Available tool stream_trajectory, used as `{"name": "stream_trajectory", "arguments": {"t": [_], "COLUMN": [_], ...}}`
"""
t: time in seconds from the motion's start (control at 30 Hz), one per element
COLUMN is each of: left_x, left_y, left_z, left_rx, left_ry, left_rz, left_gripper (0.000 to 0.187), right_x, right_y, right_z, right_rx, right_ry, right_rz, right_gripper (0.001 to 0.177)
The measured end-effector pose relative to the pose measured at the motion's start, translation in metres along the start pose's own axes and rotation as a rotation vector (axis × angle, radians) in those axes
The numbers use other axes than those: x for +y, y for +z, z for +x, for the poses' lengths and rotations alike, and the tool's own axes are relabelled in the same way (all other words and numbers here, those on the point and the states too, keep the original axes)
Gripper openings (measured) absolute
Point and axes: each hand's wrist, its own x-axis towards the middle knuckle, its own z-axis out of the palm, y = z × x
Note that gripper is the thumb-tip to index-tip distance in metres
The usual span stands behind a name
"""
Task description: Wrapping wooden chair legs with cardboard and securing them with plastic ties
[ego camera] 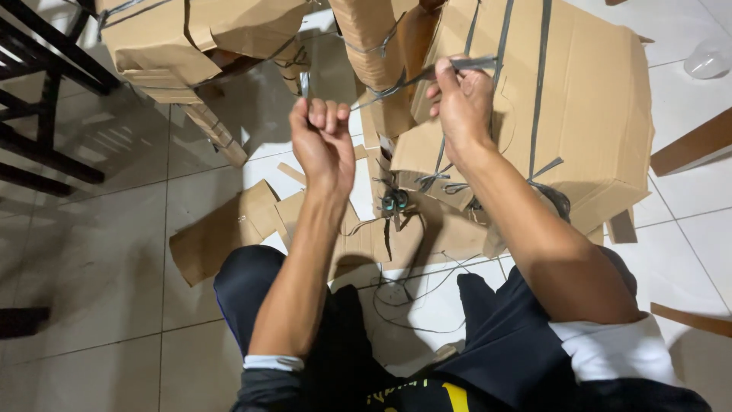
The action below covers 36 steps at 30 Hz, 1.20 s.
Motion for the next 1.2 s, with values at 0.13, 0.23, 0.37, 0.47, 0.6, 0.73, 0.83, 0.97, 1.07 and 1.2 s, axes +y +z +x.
{"name": "stream_trajectory", "arguments": {"t": [0.13, 0.23, 0.37, 0.47, 0.6, 0.73, 0.83, 0.97, 1.07, 1.2], "left_x": [0.002, 0.001, 0.003, 0.003, 0.003, 0.004, 0.006, 0.004, -0.005, -0.012], "left_y": [0.01, -0.003, -0.014, -0.018, -0.017, -0.019, -0.02, -0.005, 0.011, 0.034], "left_z": [0.014, 0.017, 0.016, 0.012, 0.003, -0.003, -0.018, -0.054, -0.061, -0.047], "left_rx": [-0.044, -0.313, -0.306, -0.291, -0.298, -0.36, -0.429, -0.513, -0.831, -1.022], "left_ry": [0.076, 0.089, 0.088, 0.091, 0.112, 0.174, 0.312, 0.458, 0.641, 0.931], "left_rz": [0.171, 0.331, 0.442, 0.439, 0.465, 0.529, 0.72, 0.997, 1.079, 1.227], "left_gripper": [0.028, 0.024, 0.022, 0.023, 0.021, 0.024, 0.027, 0.034, 0.027, 0.016], "right_x": [0.002, 0.013, 0.013, 0.03, 0.039, 0.038, 0.019, 0.029, 0.032, 0.037], "right_y": [0.011, 0.001, 0.006, 0.01, 0.018, 0.019, 0.023, 0.013, 0.007, 0.004], "right_z": [0.0, -0.012, -0.053, -0.046, -0.029, -0.022, -0.035, -0.018, -0.013, -0.007], "right_rx": [0.014, -0.102, -0.078, -0.068, 0.025, 0.056, -0.041, -0.136, -0.204, -0.38], "right_ry": [0.008, 0.053, -0.14, -0.33, -0.362, -0.449, -0.873, -1.087, -1.118, -1.054], "right_rz": [-0.043, 0.051, -0.232, -0.196, -0.05, -0.053, -0.241, -0.31, -0.45, -0.452], "right_gripper": [0.013, 0.023, 0.039, 0.037, 0.019, 0.011, 0.012, 0.006, 0.007, 0.013]}}
